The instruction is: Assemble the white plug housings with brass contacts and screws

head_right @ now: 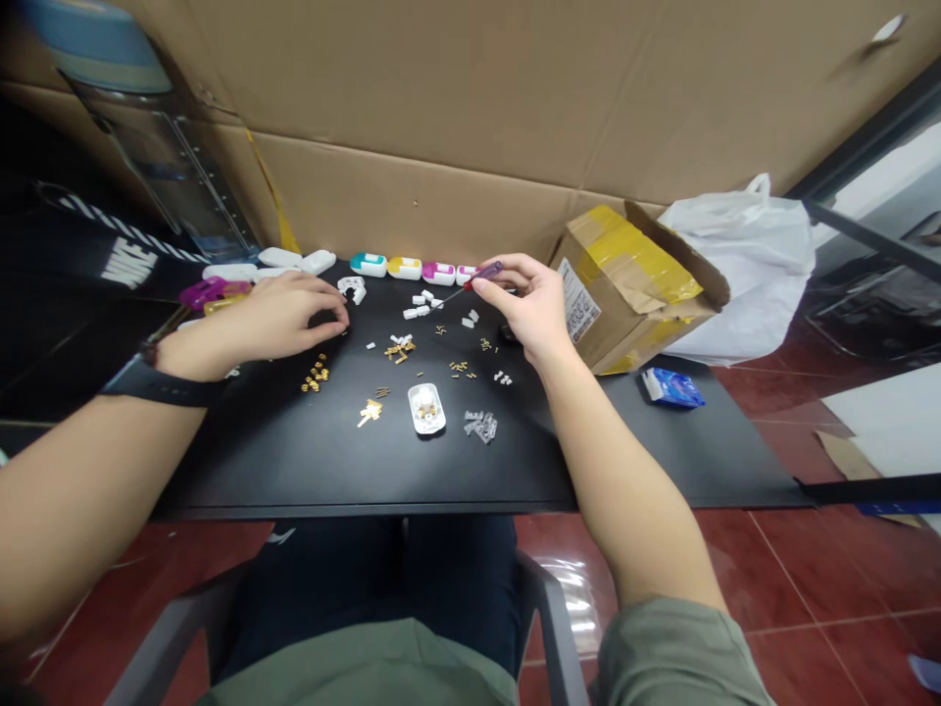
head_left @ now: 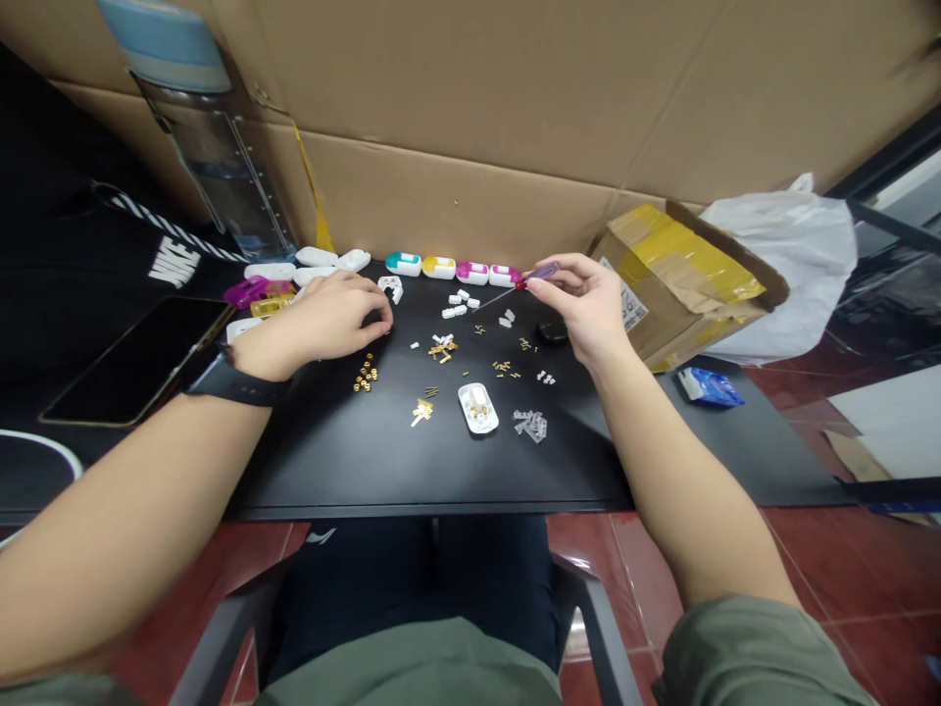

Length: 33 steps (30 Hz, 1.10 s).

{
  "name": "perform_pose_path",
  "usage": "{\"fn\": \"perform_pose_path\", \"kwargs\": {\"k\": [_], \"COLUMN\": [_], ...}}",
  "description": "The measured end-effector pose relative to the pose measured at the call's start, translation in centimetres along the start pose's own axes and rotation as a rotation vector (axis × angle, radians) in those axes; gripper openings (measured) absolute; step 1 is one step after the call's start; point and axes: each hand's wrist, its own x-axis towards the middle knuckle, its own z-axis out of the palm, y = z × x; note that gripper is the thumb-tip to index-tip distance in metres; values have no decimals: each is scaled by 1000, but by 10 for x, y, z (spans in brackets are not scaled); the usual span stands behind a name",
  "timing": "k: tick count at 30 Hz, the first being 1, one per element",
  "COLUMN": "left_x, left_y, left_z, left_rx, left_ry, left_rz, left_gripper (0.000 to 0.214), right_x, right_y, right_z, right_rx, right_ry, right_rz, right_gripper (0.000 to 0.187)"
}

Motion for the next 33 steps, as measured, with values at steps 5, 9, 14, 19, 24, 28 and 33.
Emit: {"fn": "perform_pose_path", "kwargs": {"k": [5, 9, 14, 19, 24, 28, 33], "left_x": [0, 0, -1, -2, -1, -1, -1], "left_y": [0, -1, 4, 11, 10, 8, 6], "left_z": [0, 1, -2, -4, -5, -3, -2], "left_rx": [-8, -15, -32, -72, -78, -79, -86], "left_ry": [-3, 5, 3, 9, 8, 11, 8], "left_rz": [-4, -6, -2, 33, 47, 41, 35], "left_gripper": [42, 40, 40, 40, 40, 41, 39], "right_x": [-1, 0, 0, -3, -5, -9, -9], "right_y": [0, 0, -3, -9, -18, -24, -26], "right_z": [0, -1, -1, 2, 4, 7, 7], "right_rx": [-42, -50, -38, 23, 76, 109, 114], "right_ry": [-27, -17, -17, -67, -117, -175, -184], "right_rz": [26, 6, 5, 47, 96, 113, 100], "right_gripper": [30, 26, 25, 30, 42, 40, 40]}}
